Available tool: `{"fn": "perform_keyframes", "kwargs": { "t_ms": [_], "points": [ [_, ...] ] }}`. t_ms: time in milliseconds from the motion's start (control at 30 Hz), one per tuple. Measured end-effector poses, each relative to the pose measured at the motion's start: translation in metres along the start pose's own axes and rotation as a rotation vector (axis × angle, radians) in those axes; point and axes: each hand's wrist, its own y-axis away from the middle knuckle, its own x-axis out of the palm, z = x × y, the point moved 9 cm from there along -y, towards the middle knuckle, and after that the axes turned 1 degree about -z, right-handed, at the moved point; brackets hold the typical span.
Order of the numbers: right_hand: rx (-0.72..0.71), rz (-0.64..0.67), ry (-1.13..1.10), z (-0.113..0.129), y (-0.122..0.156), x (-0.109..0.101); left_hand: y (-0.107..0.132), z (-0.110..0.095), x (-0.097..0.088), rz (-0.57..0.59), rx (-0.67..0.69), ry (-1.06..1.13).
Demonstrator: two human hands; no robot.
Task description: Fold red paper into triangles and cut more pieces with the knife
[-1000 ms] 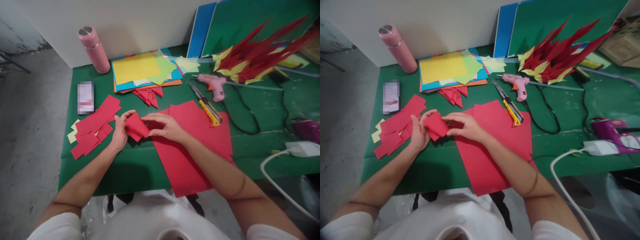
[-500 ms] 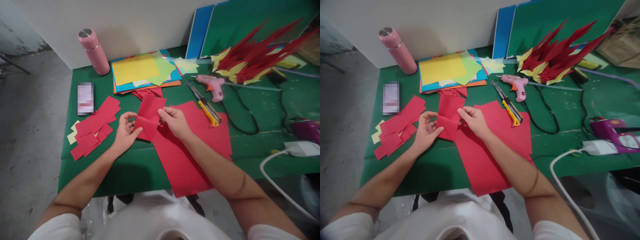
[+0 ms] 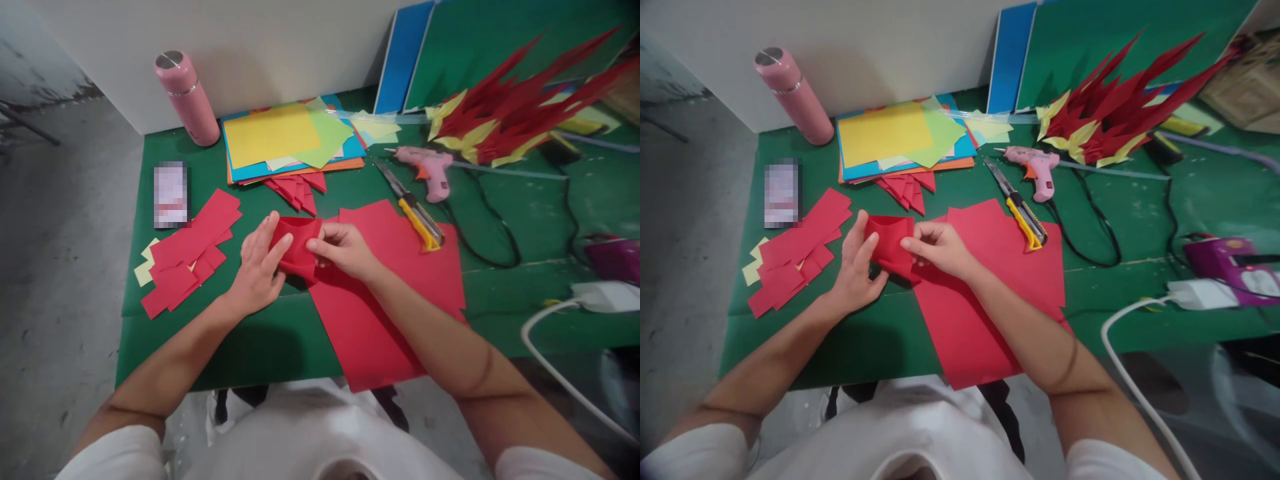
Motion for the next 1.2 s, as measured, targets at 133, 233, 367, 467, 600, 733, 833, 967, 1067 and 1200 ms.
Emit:
{"fn": "perform_keyframes", "kwargs": {
  "t_ms": [133,233,367,467,600,733,833,967,1067,1200],
  "points": [
    [-0.013,0.127,-0.034,0.003,0.003,0.013,0.003,0.006,-0.003,-0.067,-0.046,0.066],
    [-0.028,0.130,-0.030,0.004,0.003,0.013,0.005,0.009,0.000,-0.050,-0.075,0.086],
    [-0.022,-0.017,-0.040,0.000,0.000,-0.003,0.002,0.009,0.001,0.000,-0.090,0.082],
    [-0.015,-0.142,-0.116,-0.002,-0.001,-0.014,-0.003,0.009,-0.007,-0.035,-0.090,0.131],
    [0.006,-0.228,-0.111,-0.004,-0.002,-0.026,-0.005,0.019,-0.010,0.014,-0.188,0.300],
    [-0.025,-0.245,0.089,0.001,-0.005,-0.038,-0.004,0.034,-0.008,0.099,-0.294,0.357],
    [-0.027,-0.206,0.208,-0.001,-0.009,-0.040,-0.003,0.043,-0.004,0.174,-0.332,0.315],
    [-0.028,-0.178,0.336,-0.007,-0.011,-0.041,-0.002,0.041,0.004,0.298,-0.312,0.042],
    [-0.094,-0.206,0.507,-0.003,-0.009,-0.042,0.000,0.031,0.014,0.404,-0.240,-0.090],
    [-0.178,-0.235,0.747,0.007,-0.005,-0.042,0.006,0.021,0.027,0.552,-0.153,-0.104]
  ]
}}
